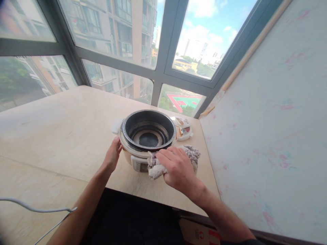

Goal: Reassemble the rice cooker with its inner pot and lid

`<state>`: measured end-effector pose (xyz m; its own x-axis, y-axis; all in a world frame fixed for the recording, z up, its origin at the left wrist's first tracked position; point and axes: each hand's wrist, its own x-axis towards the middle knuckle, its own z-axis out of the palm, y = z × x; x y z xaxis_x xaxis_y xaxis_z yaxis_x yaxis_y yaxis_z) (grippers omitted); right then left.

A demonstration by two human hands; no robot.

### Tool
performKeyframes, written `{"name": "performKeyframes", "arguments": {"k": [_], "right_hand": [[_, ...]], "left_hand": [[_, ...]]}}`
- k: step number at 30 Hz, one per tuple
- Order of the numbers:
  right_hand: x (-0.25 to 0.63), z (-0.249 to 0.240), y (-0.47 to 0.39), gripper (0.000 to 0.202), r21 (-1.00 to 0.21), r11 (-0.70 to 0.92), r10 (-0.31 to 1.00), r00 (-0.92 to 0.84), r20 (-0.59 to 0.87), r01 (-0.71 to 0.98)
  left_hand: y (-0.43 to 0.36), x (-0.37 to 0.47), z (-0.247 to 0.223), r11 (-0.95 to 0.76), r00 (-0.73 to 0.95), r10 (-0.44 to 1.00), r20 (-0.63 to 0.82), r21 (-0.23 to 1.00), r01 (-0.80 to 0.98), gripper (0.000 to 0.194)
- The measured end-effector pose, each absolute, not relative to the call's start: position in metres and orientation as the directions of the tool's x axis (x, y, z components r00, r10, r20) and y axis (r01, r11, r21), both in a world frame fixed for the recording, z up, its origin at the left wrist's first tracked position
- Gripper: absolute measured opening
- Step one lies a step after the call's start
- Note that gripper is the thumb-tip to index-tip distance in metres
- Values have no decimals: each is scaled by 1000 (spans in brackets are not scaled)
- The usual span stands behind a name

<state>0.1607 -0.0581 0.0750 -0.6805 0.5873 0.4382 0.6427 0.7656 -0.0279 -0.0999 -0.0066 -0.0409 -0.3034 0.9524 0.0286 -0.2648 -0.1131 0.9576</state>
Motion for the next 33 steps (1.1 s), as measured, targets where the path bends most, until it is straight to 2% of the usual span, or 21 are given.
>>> {"name": "performKeyframes", "arguments": {"k": [5, 9, 14, 16, 18, 21, 24, 26, 27, 29, 33], "right_hand": [[173, 74, -54, 45, 5, 800, 528, -708, 469, 600], [188, 68, -49, 50, 75, 775, 511, -692, 509, 627], [224, 61, -23, 52, 174, 648, 623, -648, 438, 741], [242, 55, -11, 51, 162, 608, 681, -616, 396, 777], [257, 48, -4, 53, 69, 585, 720, -557, 415, 808], [269, 39, -7, 48, -188, 555, 769, -413, 487, 811], [269, 35, -17, 43, -467, 531, 822, -297, 486, 707], [265, 36, -23, 43, -581, 538, 832, -274, 481, 611], [263, 39, -24, 42, -601, 554, 824, -277, 494, 576], [259, 46, -22, 41, -555, 609, 779, -293, 555, 567], [250, 58, -6, 46, -250, 705, 626, -416, 659, 664]], "left_hand": [[-8, -108, -46, -74, -261, 965, 2, 961, -266, 52], [-11, -109, -47, -51, -270, 962, -26, 961, -273, 52], [-12, -108, -45, -53, -291, 956, -33, 958, -282, 50], [-12, -108, -45, -60, -298, 954, -29, 956, -286, 49], [-11, -108, -44, -57, -304, 952, -34, 957, -286, 48], [-11, -108, -43, -38, -323, 945, -58, 958, -285, 48], [-10, -108, -41, -28, -339, 938, -78, 954, -299, 44], [-10, -110, -41, -15, -339, 936, -97, 950, -313, 43], [-9, -111, -40, -7, -336, 936, -107, 948, -319, 45], [-9, -114, -41, 10, -332, 935, -125, 945, -327, 47], [-8, -116, -44, 11, -338, 933, -124, 948, -317, 48]]}}
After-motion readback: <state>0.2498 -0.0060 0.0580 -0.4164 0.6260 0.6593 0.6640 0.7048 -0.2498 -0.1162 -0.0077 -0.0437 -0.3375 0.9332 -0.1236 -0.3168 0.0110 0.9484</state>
